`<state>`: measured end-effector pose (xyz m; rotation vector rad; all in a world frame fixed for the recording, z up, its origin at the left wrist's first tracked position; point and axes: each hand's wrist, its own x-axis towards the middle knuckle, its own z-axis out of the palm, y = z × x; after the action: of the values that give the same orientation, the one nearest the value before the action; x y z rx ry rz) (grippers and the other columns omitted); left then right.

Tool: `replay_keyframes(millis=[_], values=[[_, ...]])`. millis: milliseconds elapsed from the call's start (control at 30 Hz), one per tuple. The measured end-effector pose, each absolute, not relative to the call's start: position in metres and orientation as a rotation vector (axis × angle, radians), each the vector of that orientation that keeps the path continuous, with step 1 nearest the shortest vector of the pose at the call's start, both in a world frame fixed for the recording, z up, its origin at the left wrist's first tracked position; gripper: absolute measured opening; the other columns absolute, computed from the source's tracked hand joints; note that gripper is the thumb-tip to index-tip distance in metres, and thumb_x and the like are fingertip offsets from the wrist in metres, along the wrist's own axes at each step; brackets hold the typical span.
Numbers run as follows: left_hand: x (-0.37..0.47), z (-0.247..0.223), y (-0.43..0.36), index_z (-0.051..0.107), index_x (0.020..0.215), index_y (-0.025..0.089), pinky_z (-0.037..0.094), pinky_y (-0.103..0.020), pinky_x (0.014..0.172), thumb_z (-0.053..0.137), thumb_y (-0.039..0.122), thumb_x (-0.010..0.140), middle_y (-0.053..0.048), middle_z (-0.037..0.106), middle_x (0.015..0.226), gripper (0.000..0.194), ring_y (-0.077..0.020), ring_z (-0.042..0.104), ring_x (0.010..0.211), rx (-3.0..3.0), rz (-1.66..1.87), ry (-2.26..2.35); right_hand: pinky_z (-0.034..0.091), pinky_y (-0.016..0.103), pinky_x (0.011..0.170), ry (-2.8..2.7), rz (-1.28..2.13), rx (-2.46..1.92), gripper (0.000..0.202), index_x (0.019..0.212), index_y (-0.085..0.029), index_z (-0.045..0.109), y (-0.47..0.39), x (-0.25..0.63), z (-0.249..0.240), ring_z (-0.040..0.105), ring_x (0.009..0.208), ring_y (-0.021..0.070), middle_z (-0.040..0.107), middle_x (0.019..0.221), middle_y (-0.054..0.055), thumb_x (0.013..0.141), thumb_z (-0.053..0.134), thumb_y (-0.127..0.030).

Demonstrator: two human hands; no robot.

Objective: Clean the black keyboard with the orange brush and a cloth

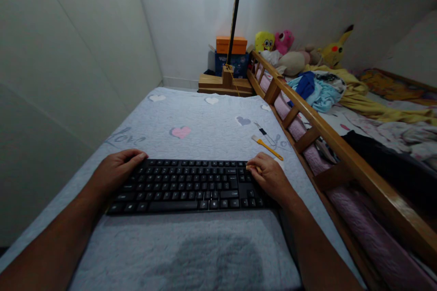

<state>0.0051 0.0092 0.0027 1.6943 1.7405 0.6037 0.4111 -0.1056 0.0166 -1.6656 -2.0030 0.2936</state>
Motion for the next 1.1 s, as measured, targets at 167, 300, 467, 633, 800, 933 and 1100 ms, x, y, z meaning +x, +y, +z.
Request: replay_keyframes(millis=[167, 300, 467, 633, 800, 933, 1100], values=[[0.007, 0.006, 0.008, 0.070, 0.089, 0.020, 0.045, -0.028, 0.072, 0.055, 0.063, 0.074, 0.000, 0.073, 0.081, 0.048, -0.0227, 0.066, 0.080, 1.692, 0.624, 1.742, 0.044, 0.032, 0.073, -2.061, 0.308, -1.651, 0.012, 0.082, -0.017, 0.068, -0.108, 0.411, 0.021, 0.058, 0.081, 0.0196, 0.061, 0.082, 0.005, 0.088, 0.060, -0.010], [0.008, 0.007, 0.008, 0.070, 0.089, 0.020, 0.045, -0.028, 0.072, 0.055, 0.064, 0.073, 0.001, 0.073, 0.080, 0.049, -0.0225, 0.066, 0.079, 1.686, 0.609, 1.737, 0.043, 0.030, 0.072, -2.094, 0.371, -1.639, 0.014, 0.079, -0.018, 0.068, -0.112, 0.411, 0.027, 0.058, 0.079, 0.0183, 0.060, 0.080, 0.004, 0.086, 0.060, -0.008], [0.007, 0.005, 0.008, 0.070, 0.089, 0.021, 0.046, -0.028, 0.072, 0.055, 0.064, 0.073, 0.001, 0.074, 0.080, 0.049, -0.0231, 0.066, 0.081, 1.682, 0.603, 1.754, 0.042, 0.029, 0.071, -2.138, 0.422, -1.636, 0.016, 0.077, -0.017, 0.067, -0.115, 0.410, 0.033, 0.059, 0.079, 0.0177, 0.061, 0.079, 0.004, 0.082, 0.059, -0.004], [0.007, 0.005, 0.008, 0.070, 0.089, 0.021, 0.046, -0.027, 0.071, 0.054, 0.064, 0.075, 0.001, 0.074, 0.081, 0.049, -0.0228, 0.067, 0.081, 1.704, 0.603, 1.753, 0.041, 0.027, 0.069, -2.183, 0.482, -1.627, 0.018, 0.076, -0.017, 0.067, -0.118, 0.409, 0.040, 0.059, 0.076, 0.0162, 0.062, 0.079, 0.003, 0.078, 0.059, -0.002], [0.007, 0.008, 0.007, 0.071, 0.089, 0.020, 0.046, -0.027, 0.071, 0.055, 0.064, 0.075, 0.000, 0.074, 0.080, 0.049, -0.0226, 0.066, 0.079, 1.715, 0.603, 1.744, 0.043, 0.027, 0.070, -2.147, 0.484, -1.597, 0.017, 0.077, -0.018, 0.067, -0.117, 0.408, 0.040, 0.059, 0.077, 0.0165, 0.062, 0.079, 0.003, 0.081, 0.060, -0.003], [0.007, 0.008, 0.007, 0.071, 0.088, 0.020, 0.047, -0.028, 0.070, 0.055, 0.064, 0.074, -0.001, 0.074, 0.080, 0.049, -0.0235, 0.066, 0.079, 1.731, 0.595, 1.747, 0.045, 0.030, 0.073, -2.024, 0.337, -1.607, 0.013, 0.083, -0.019, 0.068, -0.111, 0.409, 0.029, 0.059, 0.080, 0.0185, 0.061, 0.082, 0.004, 0.088, 0.060, -0.011], [0.008, 0.007, 0.008, 0.071, 0.090, 0.020, 0.047, -0.028, 0.070, 0.054, 0.064, 0.075, -0.001, 0.074, 0.080, 0.050, -0.0236, 0.067, 0.080, 1.713, 0.583, 1.751, 0.046, 0.031, 0.075, -2.013, 0.287, -1.657, 0.012, 0.085, -0.018, 0.069, -0.106, 0.409, 0.018, 0.058, 0.082, 0.0195, 0.061, 0.084, 0.005, 0.090, 0.059, -0.012]])
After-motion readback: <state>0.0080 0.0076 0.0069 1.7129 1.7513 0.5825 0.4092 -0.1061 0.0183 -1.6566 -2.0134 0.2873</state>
